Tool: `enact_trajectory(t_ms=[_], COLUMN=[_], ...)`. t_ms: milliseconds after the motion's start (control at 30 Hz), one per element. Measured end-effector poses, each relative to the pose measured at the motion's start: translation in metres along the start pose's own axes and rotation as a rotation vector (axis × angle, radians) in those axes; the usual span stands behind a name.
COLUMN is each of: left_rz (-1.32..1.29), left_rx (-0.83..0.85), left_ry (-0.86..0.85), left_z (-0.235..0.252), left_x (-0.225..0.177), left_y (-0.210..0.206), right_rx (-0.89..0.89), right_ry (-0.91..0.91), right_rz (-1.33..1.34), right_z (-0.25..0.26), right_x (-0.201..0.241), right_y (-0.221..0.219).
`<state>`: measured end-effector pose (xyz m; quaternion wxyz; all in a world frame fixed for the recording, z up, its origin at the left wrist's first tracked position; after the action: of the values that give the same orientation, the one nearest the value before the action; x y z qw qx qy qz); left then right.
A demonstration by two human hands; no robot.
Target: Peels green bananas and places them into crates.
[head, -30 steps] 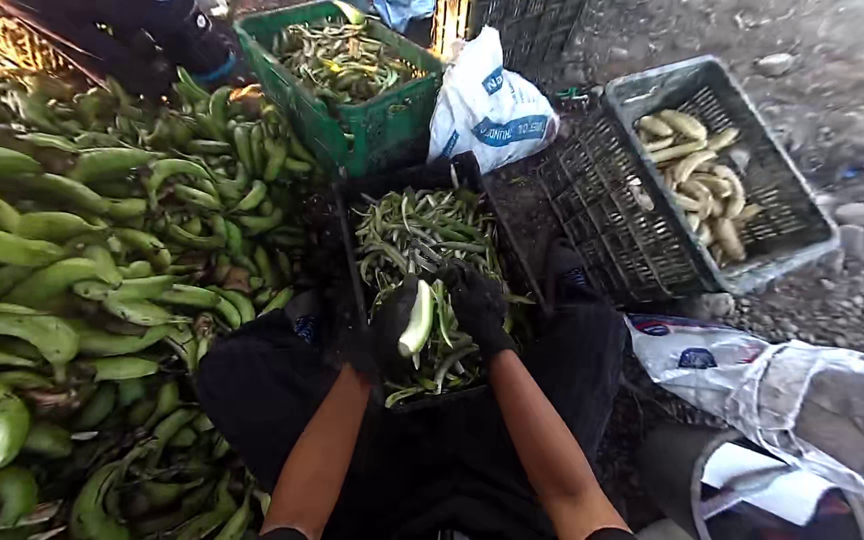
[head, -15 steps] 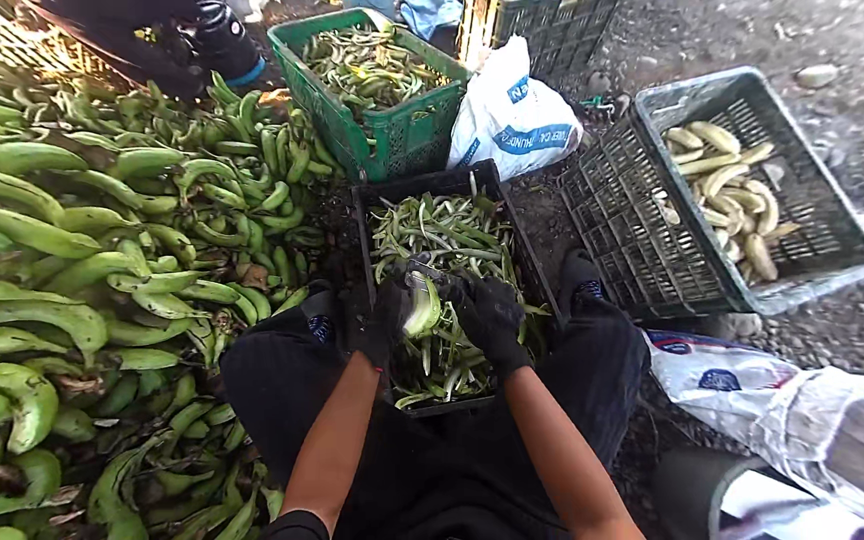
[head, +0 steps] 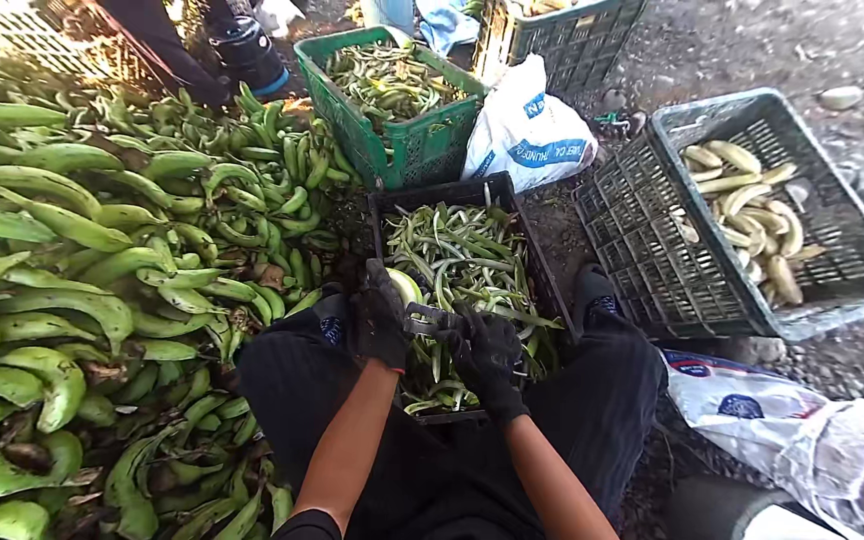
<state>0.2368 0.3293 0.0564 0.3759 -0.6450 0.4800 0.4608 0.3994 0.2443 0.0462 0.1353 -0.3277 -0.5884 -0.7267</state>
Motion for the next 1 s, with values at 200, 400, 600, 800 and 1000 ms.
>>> enact_trajectory(t_ms=[200,400,600,800,1000], left_rz=[-0.268,0.011,0.228,0.554,0.333], left_rx=[-0.025,0.295,0.372,0.518,0.376], left_ry=[0.052,-0.087,-0.162,-0.399,-0.162], left_z=[0.007,-0.004,0.003,-0.003,-0.005], left_x=[0.003,-0.02,-0.019,-0.027,-0.015], left_y=[-0.013,-0.023,-0.023,-0.034,-0.035], right_rx=[0.065,0.082,-0.114,0.193,0.226], right_ry=[-0.048,-0.066,0.032,-0.115,-0.126], right_rz=[0.021,-0.023,-0.148,-0.065,0.072], right_z=[0.014,0.036,0.035,0.058,0.064], right_x=[0.008,0.008,0.013,0.005,-0.004], right_y=[0.003,0.018,0.025,0.034,0.022])
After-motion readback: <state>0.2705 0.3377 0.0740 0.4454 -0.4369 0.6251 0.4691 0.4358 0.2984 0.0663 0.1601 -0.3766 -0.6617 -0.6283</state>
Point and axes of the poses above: each hand's wrist, its own z-axis towards the middle knuckle, its own y-axis out of the back of the hand, x = y × z, the point moved 6 cm from there along z, towards the middle knuckle
